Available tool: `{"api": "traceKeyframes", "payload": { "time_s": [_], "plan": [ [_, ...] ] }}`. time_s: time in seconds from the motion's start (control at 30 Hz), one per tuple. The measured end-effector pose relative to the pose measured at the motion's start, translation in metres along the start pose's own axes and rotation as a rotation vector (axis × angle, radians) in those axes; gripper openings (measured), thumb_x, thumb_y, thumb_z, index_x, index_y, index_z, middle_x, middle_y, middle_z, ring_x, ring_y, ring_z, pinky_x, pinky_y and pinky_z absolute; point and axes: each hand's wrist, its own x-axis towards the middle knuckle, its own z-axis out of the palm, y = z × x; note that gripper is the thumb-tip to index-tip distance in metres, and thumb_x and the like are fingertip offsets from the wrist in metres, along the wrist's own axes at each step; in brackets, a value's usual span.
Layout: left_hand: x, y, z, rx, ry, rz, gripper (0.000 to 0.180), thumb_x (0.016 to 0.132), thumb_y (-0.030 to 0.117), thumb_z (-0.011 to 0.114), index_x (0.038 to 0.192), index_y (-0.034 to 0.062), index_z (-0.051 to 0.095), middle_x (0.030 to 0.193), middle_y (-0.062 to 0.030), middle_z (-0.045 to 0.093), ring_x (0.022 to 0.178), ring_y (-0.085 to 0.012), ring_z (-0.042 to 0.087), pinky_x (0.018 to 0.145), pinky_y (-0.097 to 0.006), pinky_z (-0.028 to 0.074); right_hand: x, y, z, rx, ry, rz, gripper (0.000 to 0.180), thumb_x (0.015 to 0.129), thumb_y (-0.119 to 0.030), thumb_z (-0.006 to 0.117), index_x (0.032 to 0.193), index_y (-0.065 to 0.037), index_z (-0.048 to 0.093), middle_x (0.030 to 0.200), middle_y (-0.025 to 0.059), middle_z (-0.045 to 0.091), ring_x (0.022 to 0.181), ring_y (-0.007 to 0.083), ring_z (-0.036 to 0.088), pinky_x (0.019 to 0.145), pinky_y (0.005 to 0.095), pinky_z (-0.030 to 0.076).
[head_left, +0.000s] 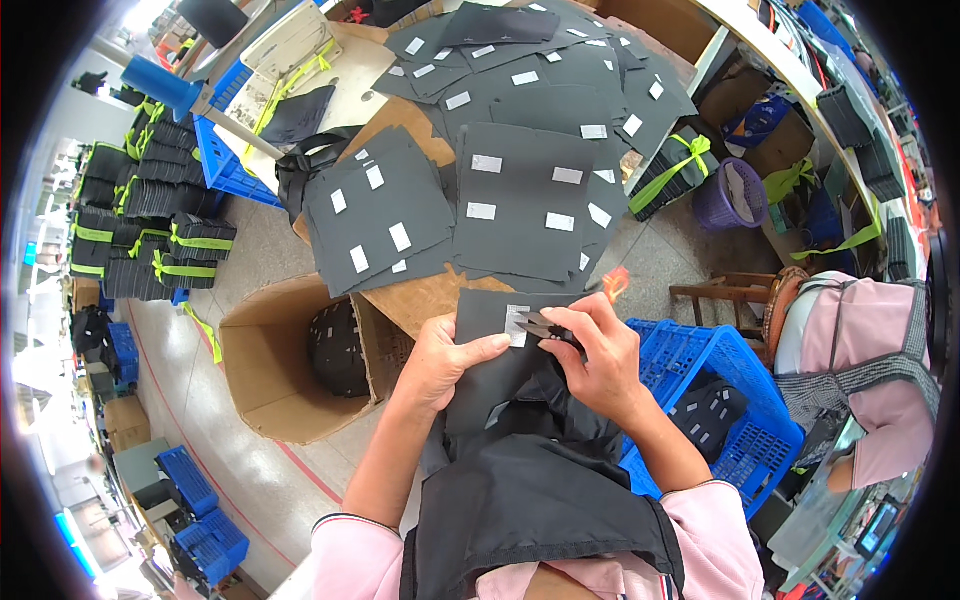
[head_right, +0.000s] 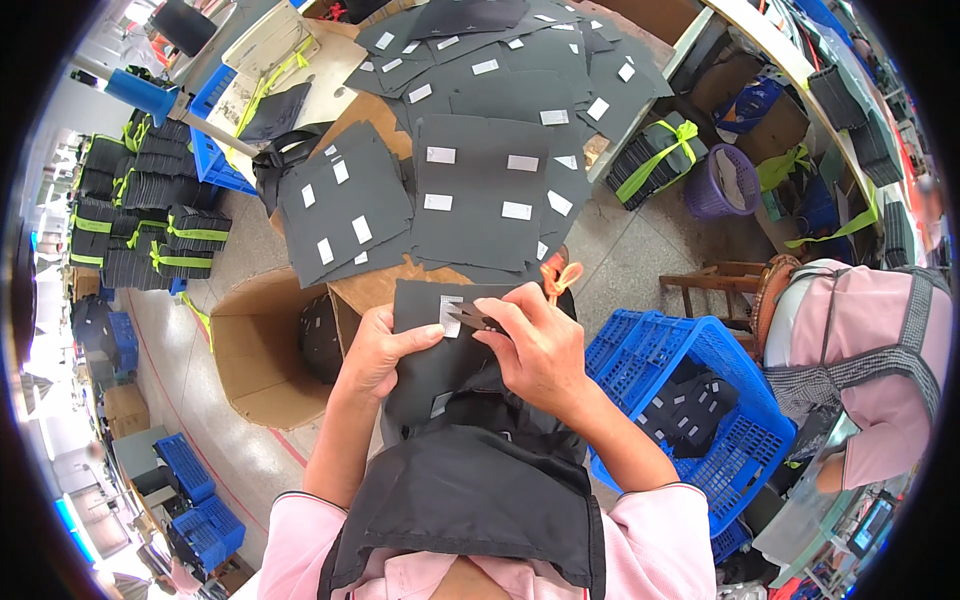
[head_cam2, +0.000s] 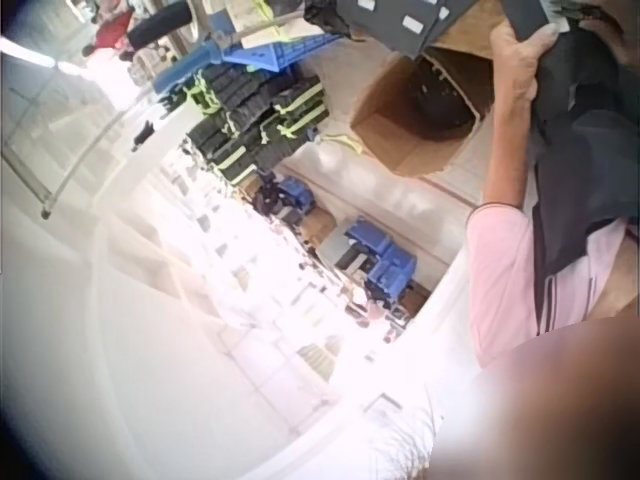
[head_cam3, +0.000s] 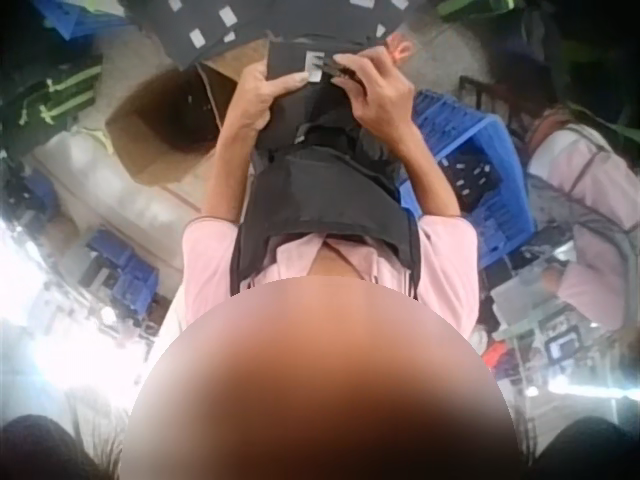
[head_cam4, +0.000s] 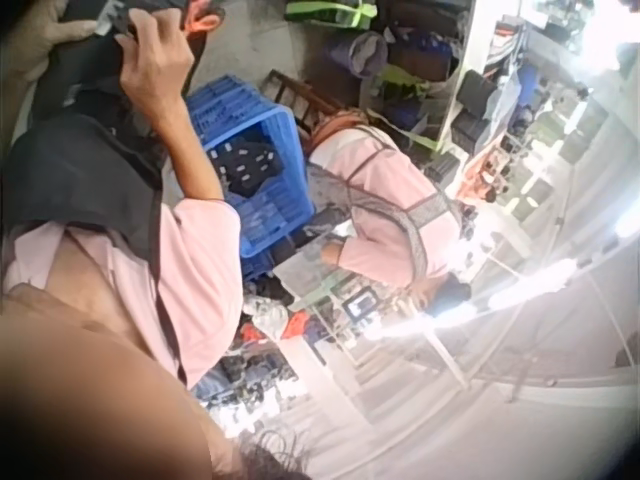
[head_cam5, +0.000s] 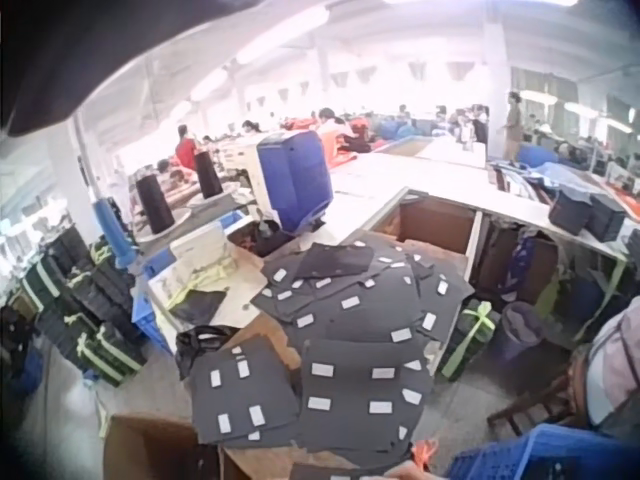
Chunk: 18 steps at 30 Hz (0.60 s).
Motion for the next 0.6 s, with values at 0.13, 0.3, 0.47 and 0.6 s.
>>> {"api": "traceKeyframes", "payload": {
  "time_s": [0.13,0.3,0.47,0.6],
  "plan": [
    [-0.001,0.001,-0.005,0.013,-0.002,-0.051,0.021,0.074,0.006,0.072,0.093,-0.0003,0.065,0.085,-0.0062,0.066,0.074,-0.0121,0.062,0.068,-0.025,0.050,0.005,0.001,0.006,-0.057,0.028,-0.023,0.028,0.068,-0.008,0.073,0.093,-0.006,0.062,0.076,0.0062,0.053,0.058,0.0220,0.055,0.050,0.0314,0.043],
    [-0.003,-0.001,-0.008,0.035,0.006,-0.033,0.023,0.075,0.011,0.072,0.093,-0.0015,0.064,0.083,-0.0063,0.065,0.070,-0.0113,0.061,0.062,-0.025,0.050,0.002,0.004,0.007,-0.011,0.080,-0.070,0.025,0.068,-0.007,0.073,0.091,-0.006,0.062,0.075,0.0066,0.053,0.058,0.0221,0.054,0.050,0.0309,0.042],
    [-0.002,-0.005,-0.010,0.118,0.021,-0.003,0.019,0.079,0.008,0.068,0.095,-0.0005,0.064,0.082,-0.0038,0.064,0.072,-0.0106,0.059,0.067,-0.024,0.048,0.015,0.025,0.000,0.368,0.017,0.367,0.025,0.070,-0.002,0.069,0.093,-0.004,0.060,0.074,0.0041,0.047,0.063,0.0140,0.044,0.056,0.0265,0.039],
    [0.003,-0.012,-0.012,0.306,0.032,0.123,0.026,0.082,0.008,0.064,0.107,0.0027,0.058,0.091,-0.0020,0.060,0.084,-0.0092,0.054,0.077,-0.023,0.043,0.029,0.051,-0.005,0.632,-0.465,0.441,0.017,0.075,-0.007,0.067,0.089,-0.004,0.057,0.070,-0.0031,0.042,0.062,0.0066,0.037,0.056,0.0226,0.032]
  ]
}}
